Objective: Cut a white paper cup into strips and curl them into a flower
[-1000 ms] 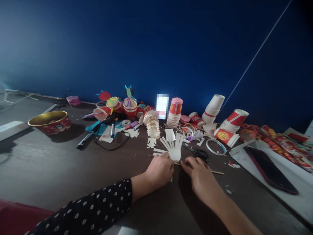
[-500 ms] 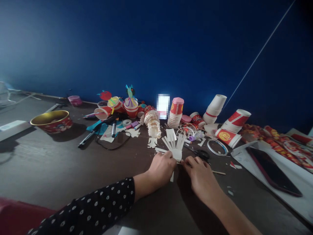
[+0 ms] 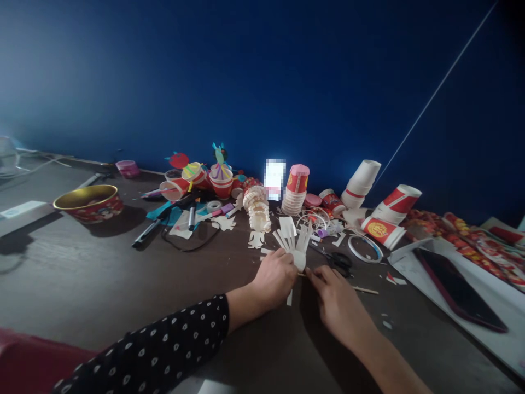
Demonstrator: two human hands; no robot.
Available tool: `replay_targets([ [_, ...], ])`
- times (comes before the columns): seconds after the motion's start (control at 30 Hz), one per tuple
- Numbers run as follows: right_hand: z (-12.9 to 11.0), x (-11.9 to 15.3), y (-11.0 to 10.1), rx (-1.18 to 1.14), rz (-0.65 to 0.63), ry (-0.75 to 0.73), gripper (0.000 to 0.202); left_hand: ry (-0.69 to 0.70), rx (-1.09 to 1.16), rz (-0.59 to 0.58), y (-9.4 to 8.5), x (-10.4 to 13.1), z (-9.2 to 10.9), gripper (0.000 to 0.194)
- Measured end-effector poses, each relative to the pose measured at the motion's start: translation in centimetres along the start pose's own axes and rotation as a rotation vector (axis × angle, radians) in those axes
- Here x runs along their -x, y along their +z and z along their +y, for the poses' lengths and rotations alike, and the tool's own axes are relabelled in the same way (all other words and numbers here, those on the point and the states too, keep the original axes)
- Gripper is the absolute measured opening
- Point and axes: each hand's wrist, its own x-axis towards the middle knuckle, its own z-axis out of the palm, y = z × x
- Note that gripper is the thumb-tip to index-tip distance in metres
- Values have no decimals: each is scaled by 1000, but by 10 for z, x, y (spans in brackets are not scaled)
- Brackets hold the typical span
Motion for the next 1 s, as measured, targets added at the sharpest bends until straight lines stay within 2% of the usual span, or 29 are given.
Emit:
replay_targets([
  [0.13, 0, 2, -6, -30, 21, -15, 41, -3, 21, 24, 2, 0, -1, 21],
  [0.3, -2, 0, -11, 51, -11, -59, 32, -33, 73, 33, 2, 2, 0, 24],
  [0.53, -5, -6, -15, 84, -33, -66, 33, -45, 129, 79, -2, 7, 1, 20],
  [0.73, -5, -6, -13, 88, -35, -65, 31, -22, 104, 62, 0, 3, -1, 27],
  [1.0, -3, -7, -13, 52, -30, -69, 31, 5, 39, 69, 3, 2, -2, 24],
])
